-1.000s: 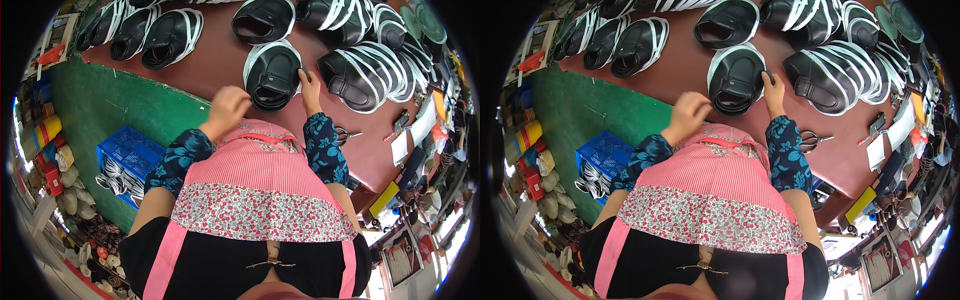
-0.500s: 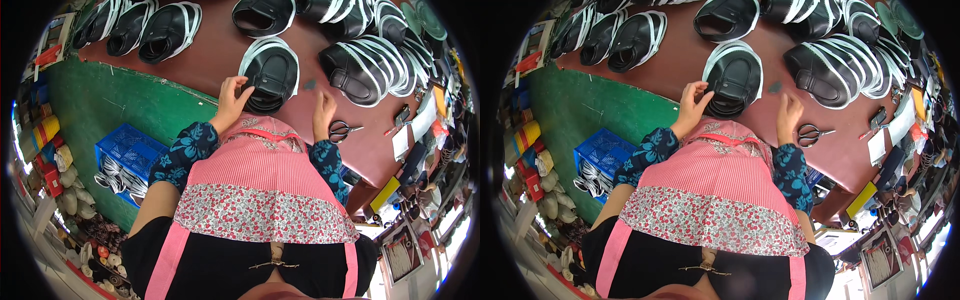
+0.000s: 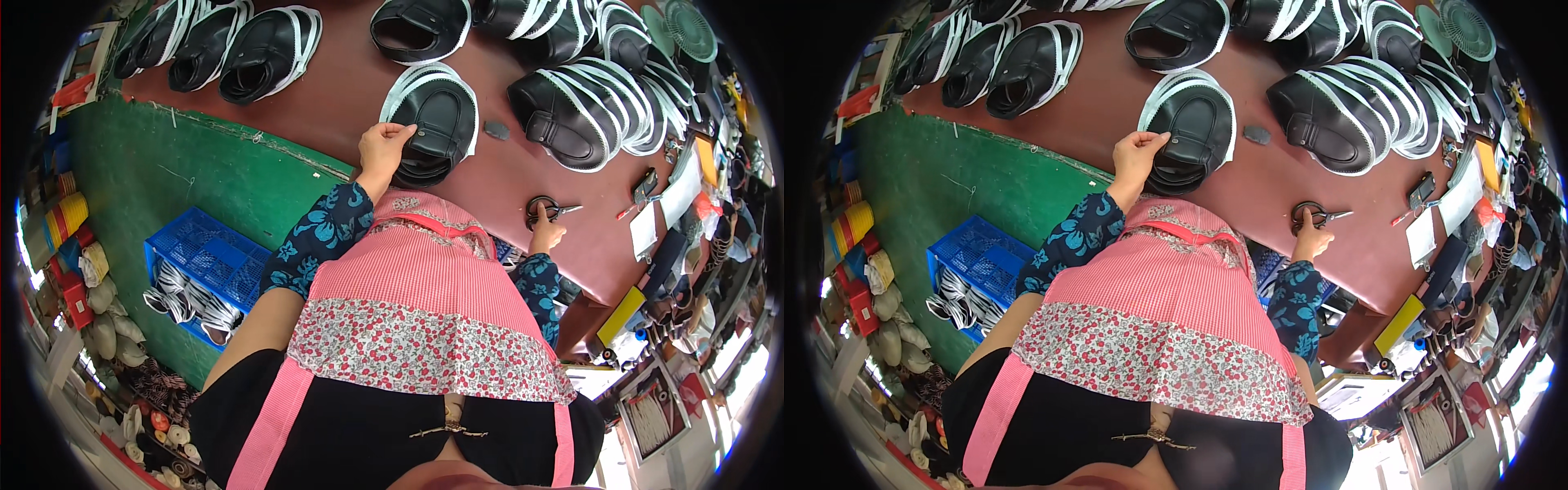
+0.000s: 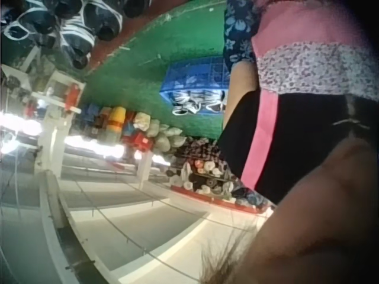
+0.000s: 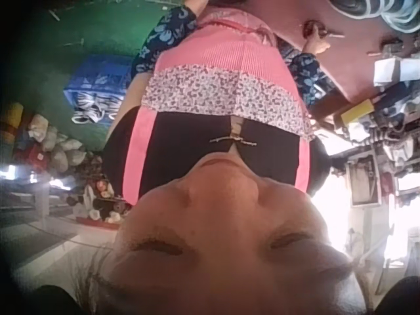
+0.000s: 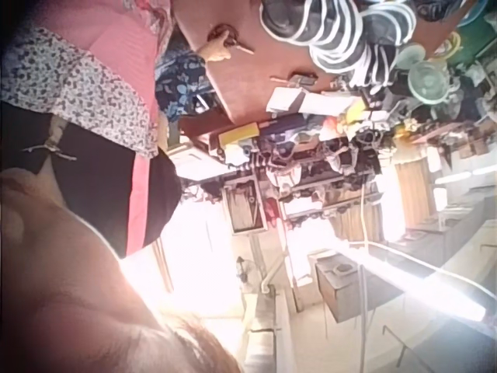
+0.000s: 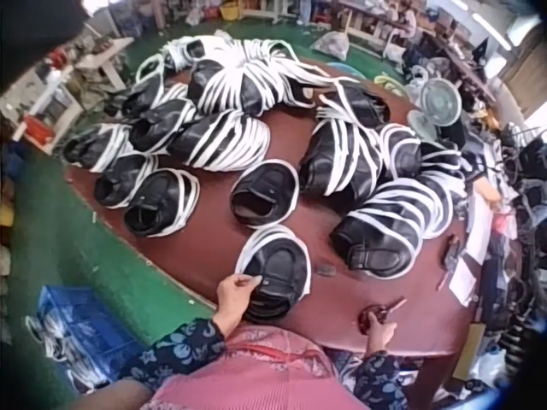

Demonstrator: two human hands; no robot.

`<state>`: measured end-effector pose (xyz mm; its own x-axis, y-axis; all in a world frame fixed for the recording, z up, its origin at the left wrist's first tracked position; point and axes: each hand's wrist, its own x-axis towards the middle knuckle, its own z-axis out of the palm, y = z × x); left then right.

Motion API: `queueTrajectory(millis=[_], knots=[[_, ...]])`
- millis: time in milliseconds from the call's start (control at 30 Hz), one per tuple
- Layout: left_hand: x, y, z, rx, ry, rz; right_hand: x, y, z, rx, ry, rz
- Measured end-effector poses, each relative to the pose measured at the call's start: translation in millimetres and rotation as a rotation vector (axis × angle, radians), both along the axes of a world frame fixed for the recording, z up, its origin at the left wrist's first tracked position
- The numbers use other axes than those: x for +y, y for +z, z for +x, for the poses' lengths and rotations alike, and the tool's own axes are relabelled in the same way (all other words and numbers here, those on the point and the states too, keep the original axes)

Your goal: Inspect shoe uppers and inner linings for defects and alignment on a production line.

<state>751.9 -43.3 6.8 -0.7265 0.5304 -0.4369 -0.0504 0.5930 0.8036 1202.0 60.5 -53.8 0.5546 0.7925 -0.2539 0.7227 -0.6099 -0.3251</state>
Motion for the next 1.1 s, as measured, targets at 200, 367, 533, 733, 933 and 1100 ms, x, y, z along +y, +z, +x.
queueTrajectory(millis=[200,367,533,733,933,1100], knots=[[2,-13,-12,-0.005,-0.111,-0.053,-18,19,6,0.983,-0.307,-0.150],[1,-24,-24,-0.051,-0.131,0.019,-38,106,-102,0.893,0.397,-0.282],[2,-27,-29,-0.131,-0.183,0.078,12,158,-210,0.369,1.237,0.202],[-4,-44,-33,-0.153,-0.167,0.136,61,159,-251,0.104,1.712,0.098],[-6,-42,-35,-0.098,-0.205,0.110,82,175,-275,0.039,1.863,-0.042],[-22,-39,-54,-0.287,0.031,0.228,82,163,-239,0.126,1.812,0.171]])
